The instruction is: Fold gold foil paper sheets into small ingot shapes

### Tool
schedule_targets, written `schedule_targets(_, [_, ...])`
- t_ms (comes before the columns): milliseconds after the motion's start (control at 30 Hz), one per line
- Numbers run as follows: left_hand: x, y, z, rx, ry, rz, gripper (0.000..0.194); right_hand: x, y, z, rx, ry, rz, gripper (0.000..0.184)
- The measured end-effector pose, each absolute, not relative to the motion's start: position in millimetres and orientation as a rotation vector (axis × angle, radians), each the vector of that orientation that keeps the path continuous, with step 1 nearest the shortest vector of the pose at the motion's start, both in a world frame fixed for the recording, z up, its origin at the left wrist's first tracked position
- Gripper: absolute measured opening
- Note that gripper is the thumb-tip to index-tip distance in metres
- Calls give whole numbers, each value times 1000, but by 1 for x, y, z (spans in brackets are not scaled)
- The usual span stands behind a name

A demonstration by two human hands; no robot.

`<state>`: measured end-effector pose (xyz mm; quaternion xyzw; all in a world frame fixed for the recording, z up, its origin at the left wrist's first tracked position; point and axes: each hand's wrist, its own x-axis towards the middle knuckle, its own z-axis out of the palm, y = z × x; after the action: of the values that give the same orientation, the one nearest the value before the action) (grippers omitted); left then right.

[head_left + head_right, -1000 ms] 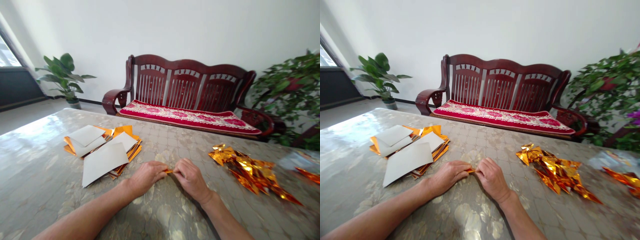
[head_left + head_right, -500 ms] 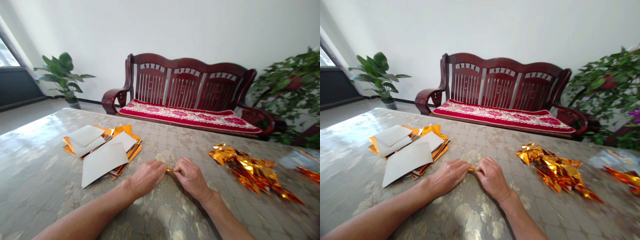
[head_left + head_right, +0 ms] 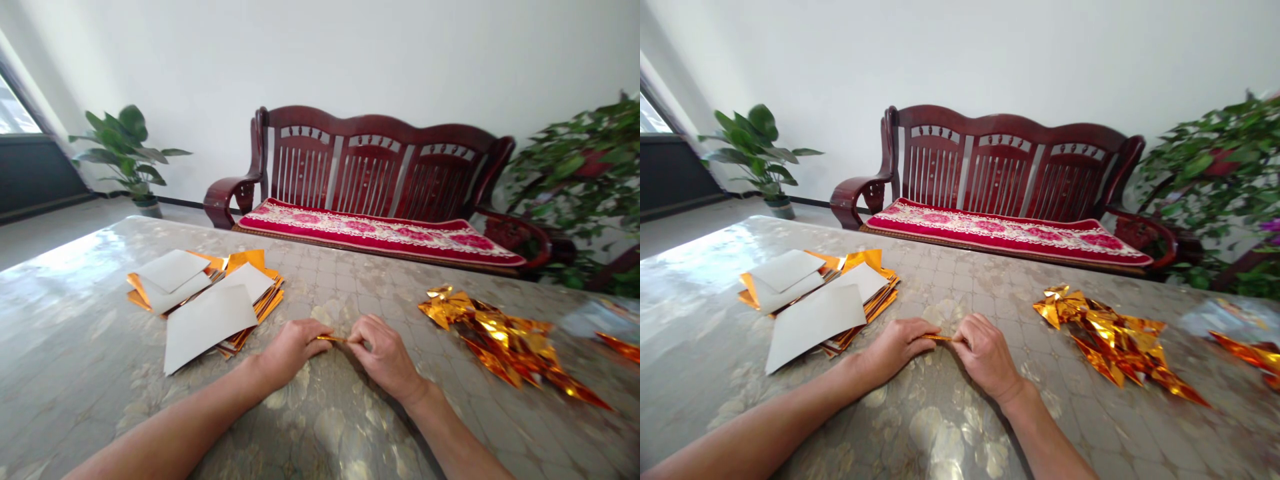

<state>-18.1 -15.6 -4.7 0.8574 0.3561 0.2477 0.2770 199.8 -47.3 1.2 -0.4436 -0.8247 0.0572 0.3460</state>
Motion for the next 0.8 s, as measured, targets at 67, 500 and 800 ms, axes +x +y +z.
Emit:
schedule_targets(67, [-18, -15, -2, 2247, 955, 659, 22, 200, -47, 1, -1144, -2146, 142, 23])
schedule_targets(500, [-18, -16, 3, 2174, 873, 662, 26, 200, -48, 1, -1106, -2170, 141, 24])
schedule_targets(800, [-19, -20, 1, 2468, 922, 591, 31, 198, -46, 8, -1281, -2171, 309, 18])
